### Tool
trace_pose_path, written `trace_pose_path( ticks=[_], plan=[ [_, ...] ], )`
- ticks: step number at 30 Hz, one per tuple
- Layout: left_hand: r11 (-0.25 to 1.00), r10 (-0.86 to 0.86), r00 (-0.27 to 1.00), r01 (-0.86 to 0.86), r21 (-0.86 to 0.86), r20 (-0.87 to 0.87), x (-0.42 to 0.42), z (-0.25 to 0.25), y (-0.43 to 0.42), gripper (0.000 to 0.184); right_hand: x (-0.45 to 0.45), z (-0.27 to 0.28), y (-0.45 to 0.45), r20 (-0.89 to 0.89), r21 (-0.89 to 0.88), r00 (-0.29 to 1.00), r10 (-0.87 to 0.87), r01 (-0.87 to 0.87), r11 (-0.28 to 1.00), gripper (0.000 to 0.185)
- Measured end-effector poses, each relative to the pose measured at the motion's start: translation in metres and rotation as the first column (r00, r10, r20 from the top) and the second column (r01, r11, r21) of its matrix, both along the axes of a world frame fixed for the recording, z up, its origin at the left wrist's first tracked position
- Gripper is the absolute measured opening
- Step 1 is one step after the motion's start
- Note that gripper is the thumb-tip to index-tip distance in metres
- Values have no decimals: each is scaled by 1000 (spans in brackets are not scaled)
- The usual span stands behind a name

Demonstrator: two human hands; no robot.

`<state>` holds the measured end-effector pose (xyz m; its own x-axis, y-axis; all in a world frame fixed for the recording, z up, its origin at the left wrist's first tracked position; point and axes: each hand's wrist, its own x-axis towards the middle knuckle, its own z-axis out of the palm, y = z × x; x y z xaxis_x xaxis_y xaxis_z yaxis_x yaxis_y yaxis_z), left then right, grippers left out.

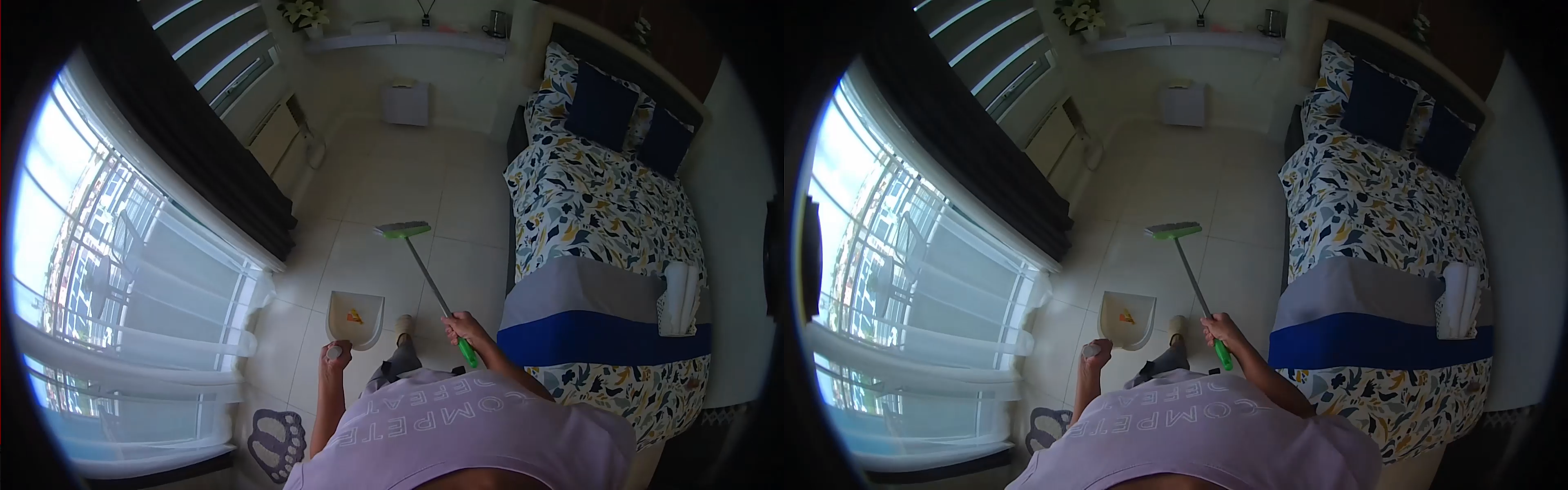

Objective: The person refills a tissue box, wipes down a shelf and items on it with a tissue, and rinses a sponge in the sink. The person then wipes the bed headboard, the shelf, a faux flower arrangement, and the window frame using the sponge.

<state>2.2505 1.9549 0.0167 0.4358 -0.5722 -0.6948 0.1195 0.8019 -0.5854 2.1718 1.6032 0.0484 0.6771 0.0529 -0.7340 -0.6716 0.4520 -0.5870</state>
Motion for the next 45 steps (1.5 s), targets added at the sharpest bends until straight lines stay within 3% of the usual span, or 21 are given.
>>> trace_pose_path(
  ticks=[1,4,9,12,13,14,15,17,20,22,24,25,28,29,31,32,36,38,40,42,45],
  plan=[
    [999,-17,1000,17,51,18,43,-38,-3,8,20,-7,-11,32,-94,999,22,-18,995,22],
    [979,-200,980,201,41,-17,153,-11,-57,6,103,2,-46,93,-273,995,23,3,962,21],
    [969,-245,969,245,-13,-16,307,13,-143,3,199,11,-122,102,-305,983,-154,179,935,16],
    [965,-248,969,246,-90,-5,392,13,-196,9,256,-2,-166,203,-505,972,-121,209,837,13],
    [973,-217,976,217,-83,11,418,11,-213,15,281,-9,-184,86,64,927,-365,361,930,15],
    [973,-216,976,216,-80,8,447,8,-230,15,309,-16,-204,-144,582,860,-490,474,661,16],
    [972,-228,973,229,-51,27,477,3,-247,21,343,-30,-228,-147,584,861,-486,473,660,16],
    [973,-227,973,228,-25,25,558,-25,-291,40,425,-53,-288,117,58,924,-364,359,931,22],
    [979,-179,983,172,-110,-51,624,-12,-340,53,508,-42,-346,121,-136,952,-280,295,946,24],
    [988,-155,987,154,-32,-39,667,-9,-371,60,560,-48,-373,97,-84,957,-274,282,956,22],
    [976,-173,984,167,-139,-29,706,-1,-401,59,612,-16,-383,269,-58,918,-291,317,947,23],
    [954,-178,979,147,-262,-98,734,-18,-410,7,641,-16,-394,227,-76,945,-234,257,963,22],
    [954,-172,981,142,-265,-93,809,-52,-442,7,728,-17,-413,131,-276,989,-64,99,956,22],
    [955,-173,980,142,-259,-102,832,-57,-453,7,754,-23,-421,189,-189,981,-50,86,978,21],
    [980,-128,991,120,-160,-46,879,-68,-483,55,814,-33,-432,71,8,976,-205,205,979,18],
    [980,-131,990,122,-157,-48,906,-87,-495,55,845,-38,-437,-68,184,943,-326,333,925,16],
    [991,-123,988,118,-57,-89,1005,-137,-511,60,952,-54,-456,-268,260,930,-251,321,911,13],
    [992,-81,988,66,-111,-134,1036,-149,-517,8,987,-54,-464,-256,286,953,-163,236,929,10],
    [985,-56,981,24,-170,-186,1065,-155,-517,9,1026,-50,-474,-336,291,929,-158,262,920,11],
    [1000,25,980,-23,15,-196,1090,-174,-516,12,1060,-50,-478,-414,304,897,-155,297,905,12],
    [998,53,969,-45,39,-243,1117,-157,-515,53,1090,-55,-477,-300,246,949,-97,175,953,8]
  ],
)
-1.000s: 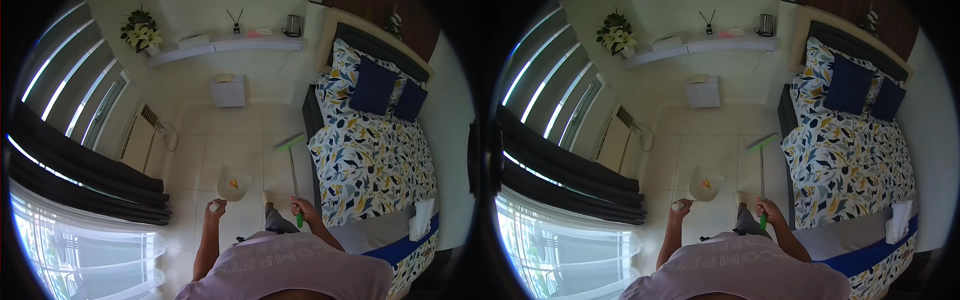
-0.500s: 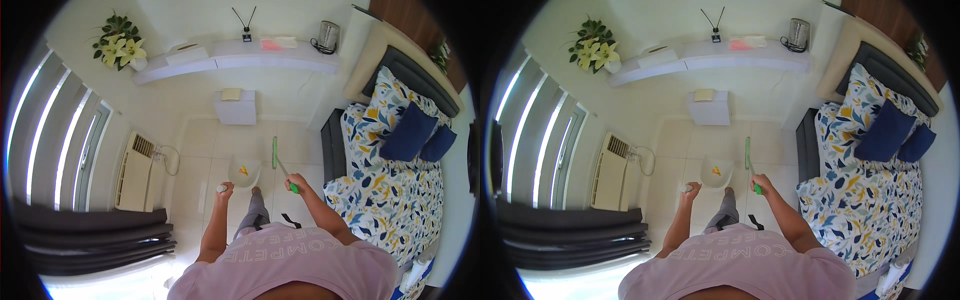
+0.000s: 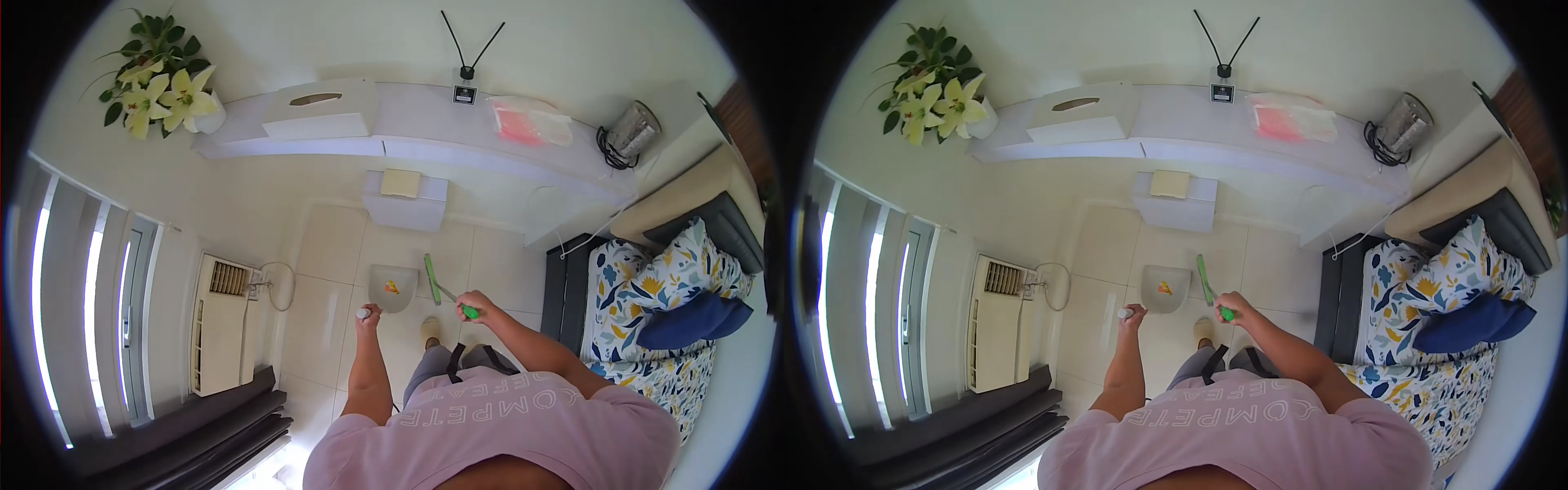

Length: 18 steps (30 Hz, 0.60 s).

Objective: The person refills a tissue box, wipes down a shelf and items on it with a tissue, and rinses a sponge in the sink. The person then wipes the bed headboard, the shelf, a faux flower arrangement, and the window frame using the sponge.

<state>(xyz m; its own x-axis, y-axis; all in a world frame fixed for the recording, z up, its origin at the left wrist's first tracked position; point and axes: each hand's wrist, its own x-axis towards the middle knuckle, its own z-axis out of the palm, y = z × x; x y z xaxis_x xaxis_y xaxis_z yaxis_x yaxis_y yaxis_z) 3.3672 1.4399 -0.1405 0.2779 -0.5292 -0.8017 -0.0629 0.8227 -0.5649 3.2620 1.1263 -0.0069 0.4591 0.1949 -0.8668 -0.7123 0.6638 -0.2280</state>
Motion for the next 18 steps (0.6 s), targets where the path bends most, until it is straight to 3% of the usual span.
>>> trace_pose_path(
  ticks=[1,2,3,5,6,7,8,10,11,12,13,14,15,16,17,18],
  plan=[
    [999,53,999,-53,5,-9,6,6,0,71,6,-2,3,61,-153,985,164,-153,976,6],
    [996,88,992,-89,7,94,11,-1,2,95,13,-4,6,96,-308,938,332,-289,906,6],
    [996,90,993,-91,12,81,16,-4,6,95,19,-11,6,85,-300,939,334,-295,907,6],
    [989,139,989,-141,-48,-43,28,-7,16,82,30,-29,7,-89,-653,682,725,-590,474,18],
    [986,119,988,-129,-105,-98,32,-4,16,70,29,-42,7,-97,-641,688,719,-595,484,18],
    [981,89,983,-114,-159,-159,31,1,18,60,22,-54,9,-135,-720,685,716,-564,404,26],
    [983,130,991,-132,-129,-23,22,-10,23,38,22,-60,3,-169,-798,683,710,-518,308,35],
    [991,-39,999,42,125,-23,23,5,24,38,22,-43,-9,-185,-776,638,747,-562,287,45],
    [990,-50,998,54,134,-31,18,10,28,38,17,-37,-11,-194,-748,578,793,-610,261,55],
    [936,-179,984,170,307,-1,14,14,30,40,16,-48,-16,-240,-719,480,844,-672,178,58],
    [841,-306,952,265,471,10,9,17,28,43,14,-58,-25,-238,-718,484,842,-671,182,58],
    [839,-310,951,267,474,12,3,26,25,43,14,-63,-34,-191,-685,317,929,-721,105,58],
    [686,-372,920,362,631,-124,-4,41,25,46,13,-72,-39,-128,-658,140,982,-753,21,58],
    [491,-399,877,451,745,-268,-7,57,25,48,8,-110,-45,-11,-688,142,990,-720,95,58],
    [479,-405,875,452,753,-267,-7,68,23,48,9,-108,-51,0,-690,151,989,-715,109,58],
    [201,-321,849,494,846,-420,-7,79,19,50,13,-94,-59,-39,-705,228,973,-697,135,57]
  ],
)
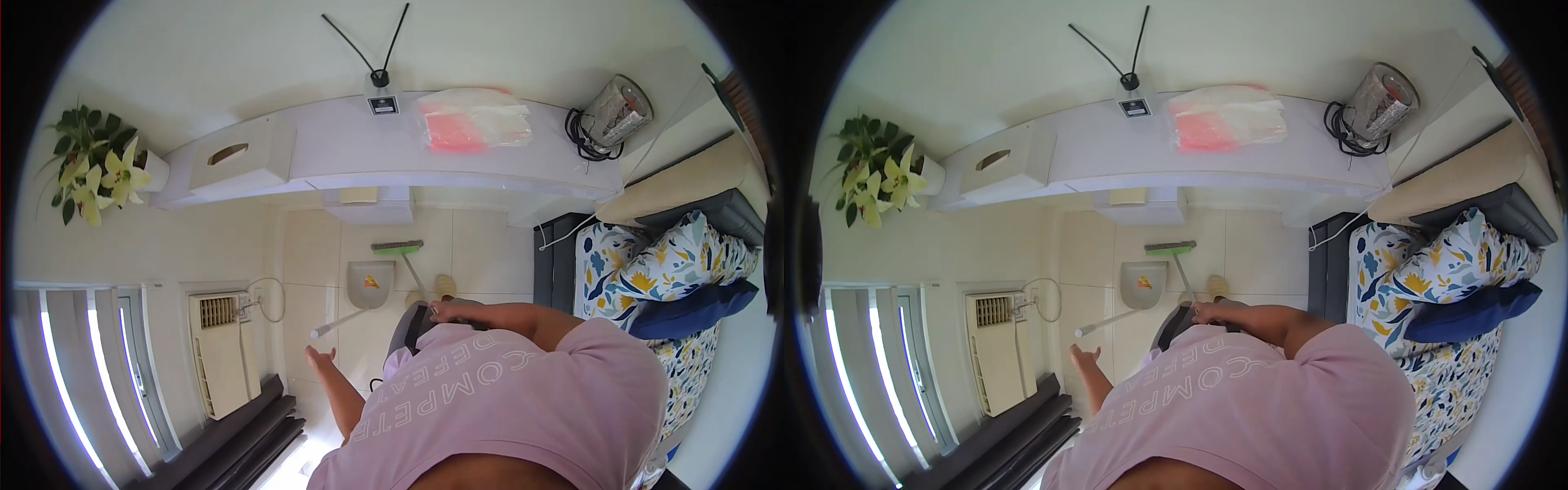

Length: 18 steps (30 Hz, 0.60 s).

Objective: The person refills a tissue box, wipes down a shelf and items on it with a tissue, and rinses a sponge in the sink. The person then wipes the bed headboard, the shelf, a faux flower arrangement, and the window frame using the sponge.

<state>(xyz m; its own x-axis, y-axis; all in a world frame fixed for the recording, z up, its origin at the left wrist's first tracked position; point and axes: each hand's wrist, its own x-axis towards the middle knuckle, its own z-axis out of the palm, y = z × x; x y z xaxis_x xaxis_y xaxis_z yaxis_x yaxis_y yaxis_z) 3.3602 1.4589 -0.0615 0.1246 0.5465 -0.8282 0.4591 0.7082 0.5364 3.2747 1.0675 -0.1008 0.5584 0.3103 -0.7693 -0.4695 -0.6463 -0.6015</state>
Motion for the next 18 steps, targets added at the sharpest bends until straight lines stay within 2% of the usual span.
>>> trace_pose_path(
  ticks=[1,2,3,4,5,6,7,8,9,10,11,12,13,14,15,16,17,18],
  plan=[
    [948,-27,999,38,316,-40,0,10,-5,52,5,14,-9,14,-45,997,-78,79,996,58],
    [754,-146,949,289,590,-278,1,28,-11,49,16,51,-19,45,-96,997,-69,73,993,58],
    [440,-162,839,533,723,-520,8,53,-23,46,26,52,-28,320,-51,946,-57,78,996,51],
    [110,-147,884,460,881,-443,24,61,-24,38,38,50,-38,571,-11,820,-50,69,998,45],
    [-231,-160,918,321,918,-361,38,67,-26,32,63,145,-56,510,127,839,-188,143,982,36],
    [-225,-342,922,106,968,-180,57,93,-54,26,81,209,-74,504,382,746,-435,259,887,24],
    [-180,-508,861,-107,978,1,78,140,-101,21,98,245,-92,671,439,493,-554,338,832,19],
    [-43,-594,804,7,999,-31,86,199,-160,23,119,261,-116,876,368,147,-460,415,832,16],
    [170,-702,706,39,985,93,98,219,-197,24,143,284,-150,981,145,22,-192,578,803,18],
    [454,-818,420,50,889,394,110,214,-217,24,164,306,-180,989,40,-138,50,583,811,22],
    [309,-899,360,118,944,249,120,225,-252,25,181,324,-194,937,-57,-205,283,708,704,24],
    [240,-962,178,186,953,208,126,226,-278,26,195,321,-210,939,-121,-142,315,719,684,22],
    [261,-963,16,309,915,269,129,235,-307,32,204,315,-226,935,-184,-79,347,726,662,20],
    [224,-953,-108,371,901,281,132,240,-332,32,210,312,-236,933,-186,-80,351,729,659,20],
    [177,-927,-230,426,887,295,134,243,-353,34,214,310,-244,941,-297,86,328,677,674,19],
    [261,-833,-188,695,670,520,135,245,-371,39,218,310,-247,918,-397,250,309,603,692,18],
    [277,-711,-70,887,370,700,135,246,-383,45,217,319,-243,916,-400,249,313,601,692,18],
    [280,-709,-70,886,371,701,136,252,-389,45,213,335,-235,954,-274,271,130,609,744,15]
  ],
)
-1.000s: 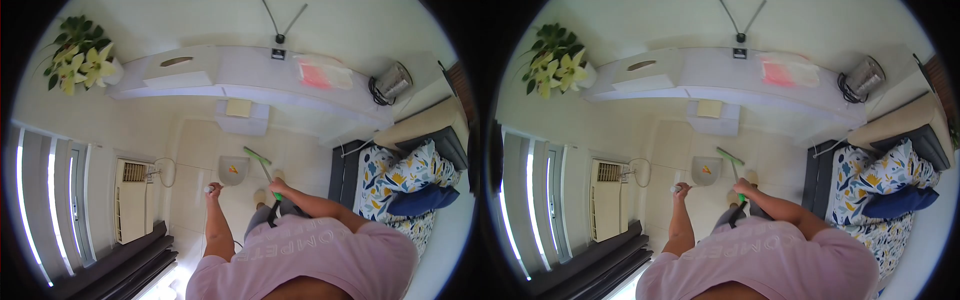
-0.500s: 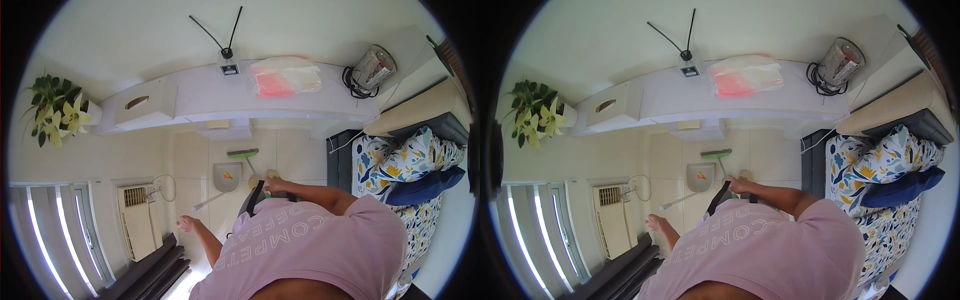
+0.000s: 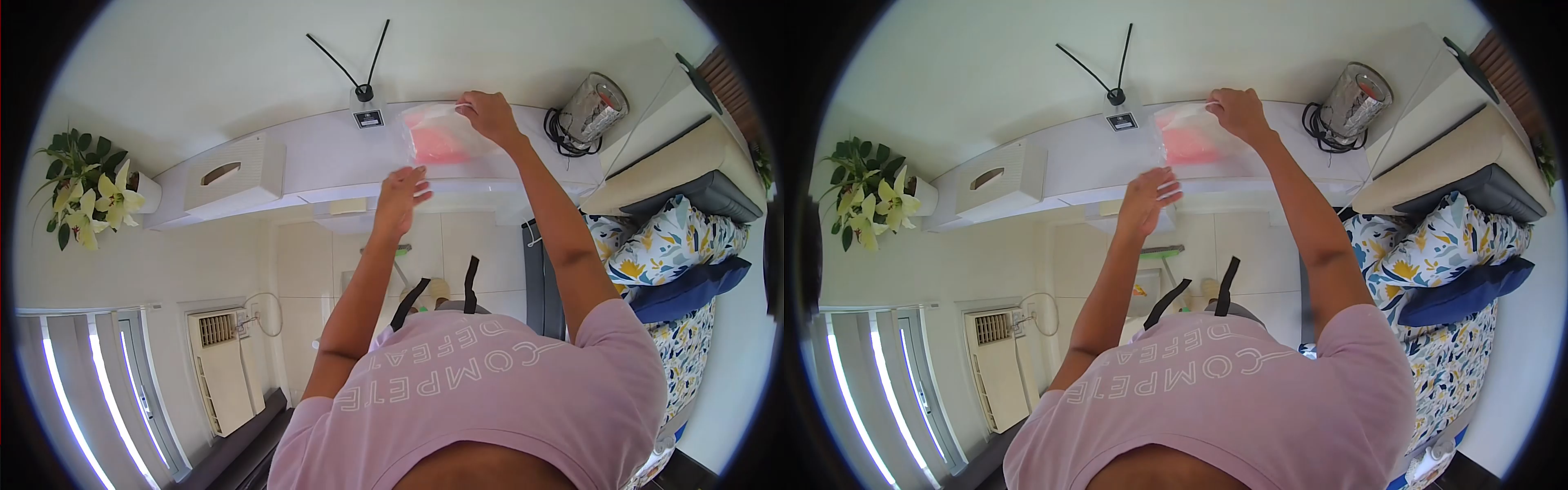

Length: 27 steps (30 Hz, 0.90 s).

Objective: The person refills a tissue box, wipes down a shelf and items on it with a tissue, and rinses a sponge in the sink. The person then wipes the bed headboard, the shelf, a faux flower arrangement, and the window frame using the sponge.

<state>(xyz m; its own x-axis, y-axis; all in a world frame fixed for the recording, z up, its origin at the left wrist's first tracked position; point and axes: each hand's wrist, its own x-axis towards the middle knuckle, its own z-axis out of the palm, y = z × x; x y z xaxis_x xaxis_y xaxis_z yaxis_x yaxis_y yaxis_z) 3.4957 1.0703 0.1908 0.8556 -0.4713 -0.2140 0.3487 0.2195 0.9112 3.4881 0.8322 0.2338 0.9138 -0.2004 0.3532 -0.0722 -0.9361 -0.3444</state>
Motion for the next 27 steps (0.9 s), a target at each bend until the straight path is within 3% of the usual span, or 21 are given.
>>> trace_pose_path(
  ticks=[1,2,4,5,6,7,8,10,12,14,16,19,22,23,24,25,27],
  plan=[
    [992,-103,976,88,-87,-191,2,6,-5,49,-3,16,7,-20,188,1000,-17,20,982,12],
    [970,-217,905,157,-187,-366,1,15,-9,53,-6,30,16,-19,186,1000,-14,17,982,12],
    [983,-152,909,99,-152,-389,-7,33,-11,58,-15,49,34,47,470,982,182,-183,864,6],
    [992,-89,909,45,-116,-406,-10,38,-10,62,-16,56,40,43,475,981,188,-185,860,6],
    [993,-81,908,38,-111,-411,-12,38,-9,62,-17,61,46,47,621,967,250,-225,751,5],
    [998,51,894,-62,-12,-445,-12,39,-8,63,-17,63,51,63,745,949,308,-250,618,6],
    [984,181,868,-158,88,-463,-13,39,-8,63,-17,62,55,61,746,948,313,-252,617,6],
    [980,192,856,-196,41,-480,-16,37,-3,59,-14,61,62,99,807,893,438,-330,489,11],
    [965,228,846,-262,-3,-482,-15,30,6,55,-13,60,71,113,809,881,459,-350,472,11],
    [977,176,794,-212,6,-581,-11,11,17,51,-6,62,89,140,809,844,517,-399,432,10],
    [966,214,779,-259,8,-590,-6,4,29,49,-1,68,107,75,894,868,491,-276,352,9],
    [953,253,756,-301,23,-604,0,2,53,47,17,70,138,115,939,828,549,-270,211,9],
    [875,367,708,-482,-35,-603,6,-1,82,48,39,72,172,121,948,730,673,-285,139,13],
    [804,410,779,-555,-215,-475,7,-6,97,47,48,71,186,123,948,721,682,-289,135,13],
    [713,470,816,-576,-400,-336,8,-6,113,46,61,72,200,87,923,728,680,-316,220,17],
    [649,548,768,-640,-410,-332,7,-6,131,44,78,72,216,54,889,736,675,-344,304,21],
    [552,678,671,-735,-393,-301,-3,8,168,39,126,50,256,236,622,747,622,-608,493,35]
  ],
)
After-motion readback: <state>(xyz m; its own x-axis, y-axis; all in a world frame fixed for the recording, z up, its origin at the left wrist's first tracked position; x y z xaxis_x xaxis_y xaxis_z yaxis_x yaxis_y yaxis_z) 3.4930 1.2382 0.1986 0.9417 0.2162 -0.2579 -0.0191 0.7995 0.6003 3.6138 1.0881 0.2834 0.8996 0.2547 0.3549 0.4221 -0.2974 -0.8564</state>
